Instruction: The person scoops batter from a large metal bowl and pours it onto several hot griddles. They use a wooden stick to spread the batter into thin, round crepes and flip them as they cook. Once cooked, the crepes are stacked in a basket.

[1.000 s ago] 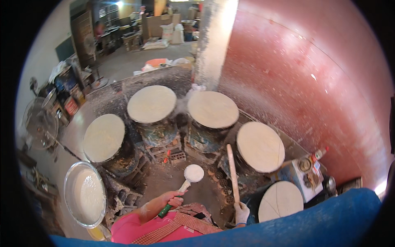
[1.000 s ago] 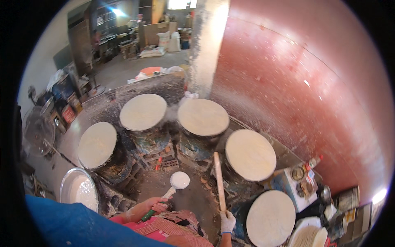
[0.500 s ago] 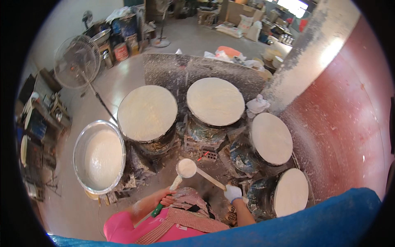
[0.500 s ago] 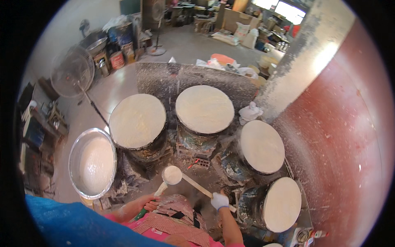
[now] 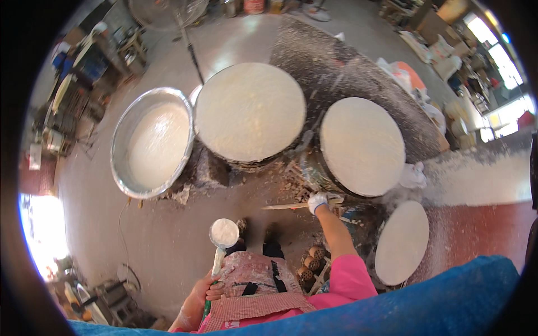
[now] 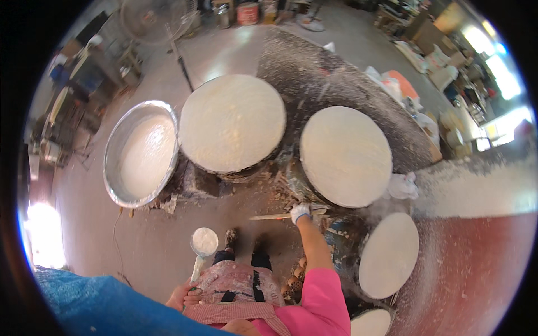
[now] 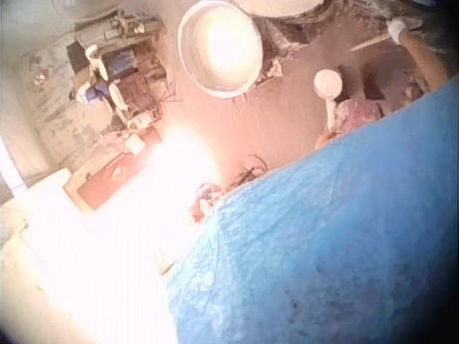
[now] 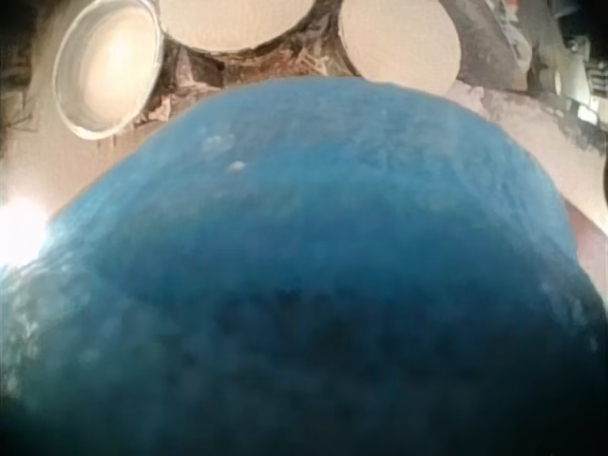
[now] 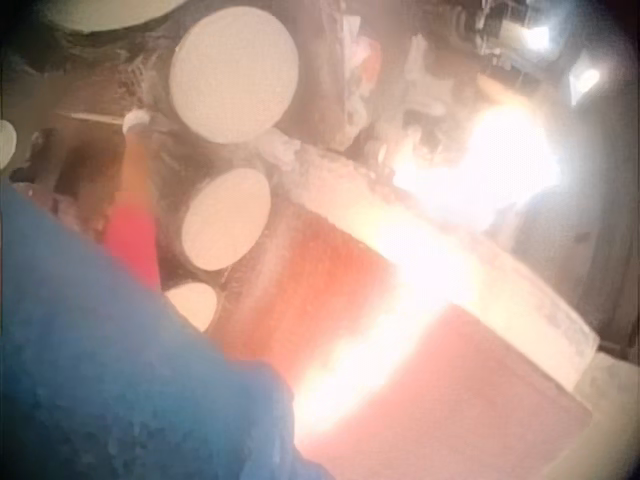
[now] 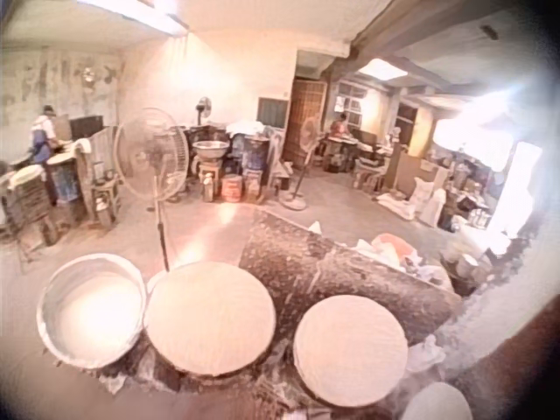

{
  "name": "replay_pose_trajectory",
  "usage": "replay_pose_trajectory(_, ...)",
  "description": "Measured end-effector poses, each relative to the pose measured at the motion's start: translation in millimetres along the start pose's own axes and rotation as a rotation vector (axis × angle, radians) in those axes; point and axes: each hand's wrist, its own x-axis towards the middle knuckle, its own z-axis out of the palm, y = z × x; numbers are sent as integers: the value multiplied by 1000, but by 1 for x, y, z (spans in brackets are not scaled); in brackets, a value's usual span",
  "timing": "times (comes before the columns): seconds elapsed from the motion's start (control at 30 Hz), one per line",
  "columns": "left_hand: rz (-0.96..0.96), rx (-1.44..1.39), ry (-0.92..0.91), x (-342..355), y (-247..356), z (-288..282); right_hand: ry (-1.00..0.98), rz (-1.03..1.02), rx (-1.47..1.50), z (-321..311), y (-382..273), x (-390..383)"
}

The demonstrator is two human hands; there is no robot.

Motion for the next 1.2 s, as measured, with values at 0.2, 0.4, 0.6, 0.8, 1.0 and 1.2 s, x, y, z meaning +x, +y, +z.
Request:
replay_pose_trajectory(0.2, 93, -154, 26, 2, -22, -2, -62, -213, -305, 14, 3, 43)
replay_pose_trajectory(0.4, 170, -253, 153, 5, -32, 0, -293, -76, -110, -14, 17, 61)
replay_pose_trajectory(0.6, 166, -313, 1, 9, -32, -14, -358, 80, -120, -13, 18, 77)
replay_pose_trajectory(0.8, 212, -344, 97, 3, -27, -9, -261, 59, -144, -3, 19, 68)
replay_pose_trajectory(1.0, 215, -303, 87, 2, -19, -8, -273, 32, -153, -7, 19, 64)
replay_pose_trajectory(1.2, 150, -246, 66, 6, -10, 1, -243, 51, -134, -16, 15, 59)
